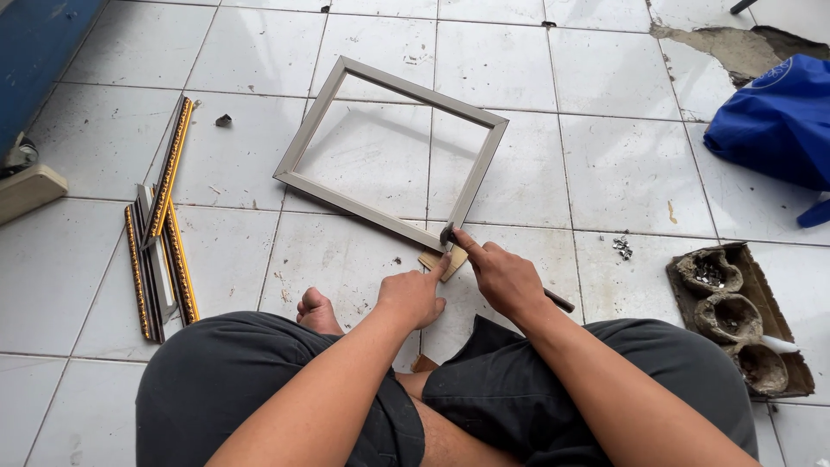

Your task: Assembling a wooden picture frame by gluing and hammering the corners together

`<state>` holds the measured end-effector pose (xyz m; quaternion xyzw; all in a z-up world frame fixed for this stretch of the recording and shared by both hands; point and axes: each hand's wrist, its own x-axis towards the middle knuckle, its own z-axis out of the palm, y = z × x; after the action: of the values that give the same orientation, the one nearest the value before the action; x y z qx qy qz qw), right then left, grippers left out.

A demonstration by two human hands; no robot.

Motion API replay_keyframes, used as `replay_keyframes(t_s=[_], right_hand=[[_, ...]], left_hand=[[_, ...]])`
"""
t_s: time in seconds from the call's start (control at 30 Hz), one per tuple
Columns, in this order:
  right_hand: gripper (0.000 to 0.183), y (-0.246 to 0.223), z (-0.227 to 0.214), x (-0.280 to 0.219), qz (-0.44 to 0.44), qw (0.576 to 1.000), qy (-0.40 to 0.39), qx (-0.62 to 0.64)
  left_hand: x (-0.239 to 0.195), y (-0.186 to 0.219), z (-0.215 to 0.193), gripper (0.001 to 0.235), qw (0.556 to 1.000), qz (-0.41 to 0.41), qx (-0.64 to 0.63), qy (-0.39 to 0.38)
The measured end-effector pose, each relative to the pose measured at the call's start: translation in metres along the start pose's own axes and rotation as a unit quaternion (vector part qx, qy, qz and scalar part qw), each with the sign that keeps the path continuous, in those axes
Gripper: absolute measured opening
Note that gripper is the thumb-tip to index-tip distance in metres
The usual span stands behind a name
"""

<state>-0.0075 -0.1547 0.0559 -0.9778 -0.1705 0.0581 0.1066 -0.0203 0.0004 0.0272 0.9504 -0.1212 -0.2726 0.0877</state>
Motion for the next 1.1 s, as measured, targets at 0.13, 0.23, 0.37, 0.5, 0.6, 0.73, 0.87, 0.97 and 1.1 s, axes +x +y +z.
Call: replay_keyframes(t_s=[0.13, 0.23, 0.37, 0.5, 0.6, 0.73, 0.87, 0.97, 1.1], right_hand=[[0.049, -0.001, -0.005, -0.002, -0.002, 1.000, 0.014, 0.008], [0.049, -0.004, -0.008, -0.001, -0.016, 0.997, 0.070, 0.025], [0.048, -0.004, -0.007, 0.001, -0.026, 0.993, 0.101, 0.046], [0.049, -0.003, 0.003, -0.003, -0.019, 0.998, 0.050, 0.042], [0.050, -0.003, 0.004, -0.001, -0.019, 1.000, 0.013, 0.012], [0.051, -0.004, 0.000, -0.002, -0.032, 0.997, 0.065, 0.019], [0.050, -0.002, 0.003, 0.001, -0.020, 0.992, 0.106, 0.069], [0.049, 0.000, 0.003, -0.001, -0.004, 1.000, 0.006, 0.004], [0.050, -0.004, -0.001, -0.003, -0.012, 0.999, 0.031, 0.023]], left_hand=[[-0.002, 0.001, -0.001, 0.066, 1.000, 0.001, 0.000, 0.004], [0.004, -0.002, 0.004, 0.068, 1.000, 0.001, 0.003, 0.009], [-0.001, 0.001, 0.000, 0.065, 1.000, -0.002, -0.009, 0.016], [0.005, -0.002, 0.008, 0.067, 1.000, -0.001, -0.005, 0.013], [0.008, -0.004, 0.008, 0.068, 1.000, -0.001, 0.003, 0.011], [-0.001, -0.001, -0.003, 0.067, 1.000, -0.001, -0.006, 0.004], [-0.001, -0.001, 0.001, 0.066, 1.000, -0.005, -0.009, 0.015], [0.005, -0.002, 0.004, 0.068, 1.000, -0.001, -0.003, 0.016], [0.002, -0.002, 0.003, 0.069, 1.000, -0.006, -0.002, 0.010]])
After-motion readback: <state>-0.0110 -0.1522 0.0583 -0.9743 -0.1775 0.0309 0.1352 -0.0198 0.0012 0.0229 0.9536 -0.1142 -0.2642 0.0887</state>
